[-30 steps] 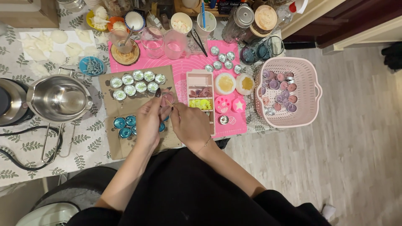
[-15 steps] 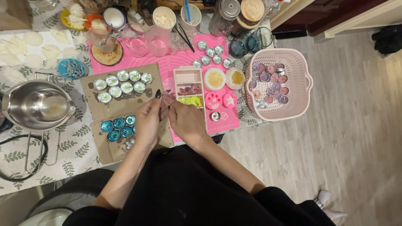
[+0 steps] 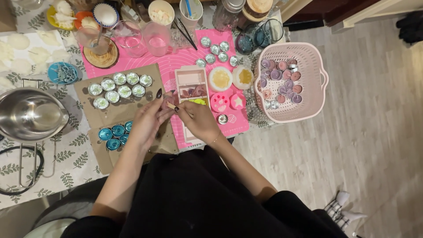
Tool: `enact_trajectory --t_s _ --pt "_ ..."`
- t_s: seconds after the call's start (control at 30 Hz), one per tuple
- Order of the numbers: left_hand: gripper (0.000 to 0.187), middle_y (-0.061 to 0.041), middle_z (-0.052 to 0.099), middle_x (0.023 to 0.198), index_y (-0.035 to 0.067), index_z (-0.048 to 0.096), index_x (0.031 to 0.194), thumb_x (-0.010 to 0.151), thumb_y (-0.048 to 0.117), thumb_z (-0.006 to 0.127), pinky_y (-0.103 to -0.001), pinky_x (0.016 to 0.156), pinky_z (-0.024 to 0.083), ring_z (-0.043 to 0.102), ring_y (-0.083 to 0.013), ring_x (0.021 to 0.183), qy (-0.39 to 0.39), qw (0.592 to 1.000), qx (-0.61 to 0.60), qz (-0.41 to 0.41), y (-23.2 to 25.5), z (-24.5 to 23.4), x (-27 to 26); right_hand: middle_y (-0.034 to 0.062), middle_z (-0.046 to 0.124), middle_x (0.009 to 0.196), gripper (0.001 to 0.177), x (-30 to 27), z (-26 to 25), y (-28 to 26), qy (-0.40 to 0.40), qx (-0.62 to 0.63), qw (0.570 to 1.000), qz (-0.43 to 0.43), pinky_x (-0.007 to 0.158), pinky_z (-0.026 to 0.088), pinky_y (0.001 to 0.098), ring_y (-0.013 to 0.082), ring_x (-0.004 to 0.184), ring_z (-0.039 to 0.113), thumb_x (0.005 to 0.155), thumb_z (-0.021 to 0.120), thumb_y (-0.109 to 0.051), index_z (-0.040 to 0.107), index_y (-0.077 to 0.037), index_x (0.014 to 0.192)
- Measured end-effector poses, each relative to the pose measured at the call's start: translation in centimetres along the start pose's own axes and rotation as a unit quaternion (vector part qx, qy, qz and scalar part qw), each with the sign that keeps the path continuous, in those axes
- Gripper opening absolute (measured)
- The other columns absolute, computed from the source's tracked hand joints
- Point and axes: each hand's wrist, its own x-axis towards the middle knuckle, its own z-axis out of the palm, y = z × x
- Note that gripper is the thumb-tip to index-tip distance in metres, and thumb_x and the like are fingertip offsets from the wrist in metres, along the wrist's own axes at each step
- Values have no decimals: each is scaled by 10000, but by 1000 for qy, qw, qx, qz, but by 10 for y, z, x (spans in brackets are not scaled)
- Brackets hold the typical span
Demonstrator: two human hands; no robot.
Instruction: The recorder is preparing small candles by placing wicks and other components into containers.
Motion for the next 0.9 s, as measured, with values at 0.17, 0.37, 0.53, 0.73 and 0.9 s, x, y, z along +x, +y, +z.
enact_trajectory --t_s 0.17,0.37,0.53,0.73,0.9 --pt "348 -118 708 1151 -58 641 1226 1054 229 546 -387 1021 568 693 -214 1074 -8 1000 15 -19 -6 -2 12 59 662 768 217 -1 -10 21 -46 92 994 39 693 506 290 87 714 579 1023 587 -193 685 -3 988" --pt "393 -119 722 1167 -42 654 1278 1056 252 519 -364 984 561 680 -188 1054 -27 996 77 -46 1 14 16 -10 684 843 250 0 -18 46 -64 188 976 92 714 472 246 34 781 569 1027 613 -213 736 2 1060" --pt "412 -112 731 1150 -47 654 1291 1073 267 500 -339 988 561 691 -176 1049 -54 990 110 -70 -1 22 24 -12 756 954 272 -2 -25 61 -70 245 963 84 823 517 216 23 887 658 1013 614 -229 743 4 1072" --pt "495 -142 745 952 11 610 1210 1075 438 399 -349 812 547 740 -210 885 -10 864 497 79 12 58 6 30 760 939 272 -7 -33 51 -47 176 978 98 783 534 255 57 856 653 996 634 -212 734 7 1124" --pt "624 -134 623 806 1 584 1193 1121 519 244 -377 758 470 596 -234 754 -37 822 549 146 -2 45 18 46 753 917 255 -9 -37 43 -7 80 995 58 792 540 279 97 837 685 983 648 -195 719 6 1123"
